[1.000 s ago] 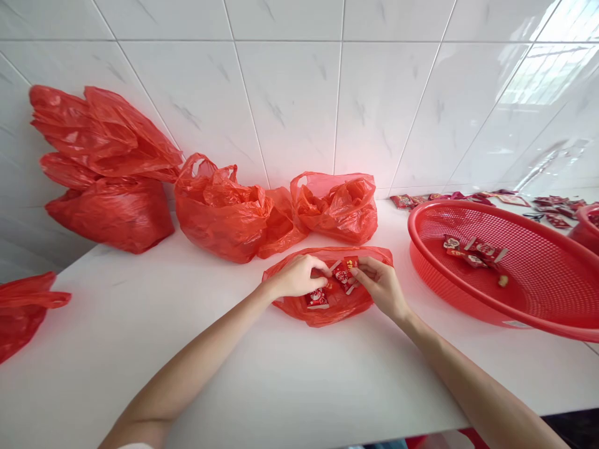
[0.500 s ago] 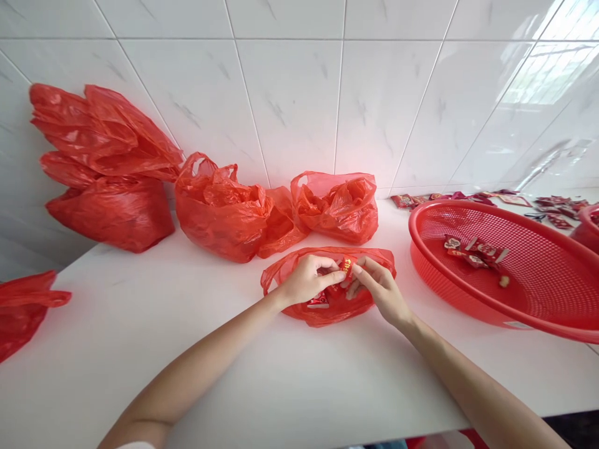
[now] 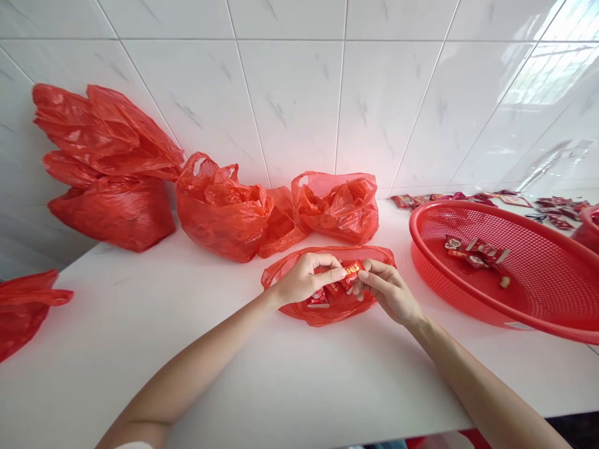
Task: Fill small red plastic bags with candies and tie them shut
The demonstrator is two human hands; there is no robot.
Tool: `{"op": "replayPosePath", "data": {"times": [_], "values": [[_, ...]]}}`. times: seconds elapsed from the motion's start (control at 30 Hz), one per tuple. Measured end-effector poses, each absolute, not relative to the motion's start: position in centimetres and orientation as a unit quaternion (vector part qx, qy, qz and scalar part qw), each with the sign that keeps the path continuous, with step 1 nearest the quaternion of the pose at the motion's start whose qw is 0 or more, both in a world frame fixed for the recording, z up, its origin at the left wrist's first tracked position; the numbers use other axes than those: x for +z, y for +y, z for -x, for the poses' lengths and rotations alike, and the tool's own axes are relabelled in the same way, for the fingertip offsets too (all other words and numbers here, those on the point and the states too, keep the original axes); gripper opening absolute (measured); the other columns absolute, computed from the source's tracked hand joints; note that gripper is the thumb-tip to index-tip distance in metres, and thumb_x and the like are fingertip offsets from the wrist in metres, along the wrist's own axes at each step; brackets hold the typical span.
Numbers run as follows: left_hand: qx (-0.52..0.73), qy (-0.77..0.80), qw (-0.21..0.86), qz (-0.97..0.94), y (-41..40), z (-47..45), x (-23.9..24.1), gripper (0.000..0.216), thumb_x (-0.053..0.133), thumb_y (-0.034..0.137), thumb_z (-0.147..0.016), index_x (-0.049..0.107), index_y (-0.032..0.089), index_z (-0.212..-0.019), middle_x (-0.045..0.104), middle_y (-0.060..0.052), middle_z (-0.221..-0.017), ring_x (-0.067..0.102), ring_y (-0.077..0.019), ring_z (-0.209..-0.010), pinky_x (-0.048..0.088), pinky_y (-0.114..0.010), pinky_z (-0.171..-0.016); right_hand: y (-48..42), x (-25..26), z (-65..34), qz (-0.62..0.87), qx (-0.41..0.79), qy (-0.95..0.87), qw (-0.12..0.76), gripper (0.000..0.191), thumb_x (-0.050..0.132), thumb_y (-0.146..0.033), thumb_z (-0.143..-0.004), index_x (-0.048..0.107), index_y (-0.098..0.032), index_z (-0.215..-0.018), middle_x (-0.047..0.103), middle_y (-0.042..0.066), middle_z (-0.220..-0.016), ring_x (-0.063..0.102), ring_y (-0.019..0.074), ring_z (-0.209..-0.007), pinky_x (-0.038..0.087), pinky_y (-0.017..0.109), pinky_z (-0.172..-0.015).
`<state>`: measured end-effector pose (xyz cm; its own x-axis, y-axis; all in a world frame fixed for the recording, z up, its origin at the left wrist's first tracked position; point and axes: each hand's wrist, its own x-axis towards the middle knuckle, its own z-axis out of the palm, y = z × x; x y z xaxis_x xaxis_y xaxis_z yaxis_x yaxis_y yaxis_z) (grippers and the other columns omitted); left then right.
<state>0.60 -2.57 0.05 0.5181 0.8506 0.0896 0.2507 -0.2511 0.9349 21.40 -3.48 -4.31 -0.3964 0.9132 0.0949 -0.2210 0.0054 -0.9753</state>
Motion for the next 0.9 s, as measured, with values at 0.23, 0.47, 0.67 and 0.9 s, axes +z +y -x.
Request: {"op": "replayPosePath", "data": {"times": [0.23, 0.47, 0.67, 0.9], "values": [[0.314, 0.35, 0.524, -0.71, -2.8, -0.5, 0.1, 0.031, 0.056, 0.044, -0.094, 0.062, 0.017, -0.079, 0.068, -0.003, -0.08, 0.063, -0.0149, -0.074, 0.051, -0.025, -0.069, -3.9, -4.2, -21.2, 0.279, 0.67, -0.543, 0.422, 0.031, 0.073, -0.048, -0.084, 0.068, -0.018, -0.077, 0.067, 0.001, -0.068, 0.059, 0.0137, -0.059, 0.054, 0.028, -0.061], [0.326, 0.359, 0.512, -0.709, -2.5, -0.8, -0.4, 0.042, 0.053, 0.053, -0.093, 0.063, 0.016, -0.075, 0.068, -0.003, -0.077, 0.063, -0.0161, -0.075, 0.051, -0.028, -0.072, -4.1, -4.5, -21.1, 0.305, 0.628, -0.552, 0.456, 0.029, 0.07, -0.048, -0.087, 0.068, -0.02, -0.081, 0.068, 0.002, -0.071, 0.06, 0.0149, -0.063, 0.053, 0.027, -0.06], [0.31, 0.368, 0.507, -0.715, -2.8, -0.9, -0.5, 0.04, 0.058, 0.051, -0.091, 0.067, 0.015, -0.078, 0.068, -0.005, -0.077, 0.059, -0.0137, -0.068, 0.047, -0.025, -0.06, -4.1, -4.3, -20.9, 0.325, 0.618, -0.539, 0.471, 0.033, 0.072, -0.049, -0.084, 0.064, -0.02, -0.073, 0.068, 0.002, -0.068, 0.06, 0.0139, -0.06, 0.051, 0.026, -0.058], [0.307, 0.343, 0.516, -0.722, -2.4, -0.8, -1.1, 0.037, 0.055, 0.046, -0.093, 0.063, 0.015, -0.076, 0.067, -0.005, -0.077, 0.058, -0.0139, -0.07, 0.047, -0.026, -0.065, -4.0, -4.3, -20.9, 0.3, 0.656, -0.514, 0.464, 0.029, 0.074, -0.046, -0.083, 0.069, -0.018, -0.076, 0.067, 0.001, -0.066, 0.059, 0.0129, -0.058, 0.05, 0.025, -0.056]]}}
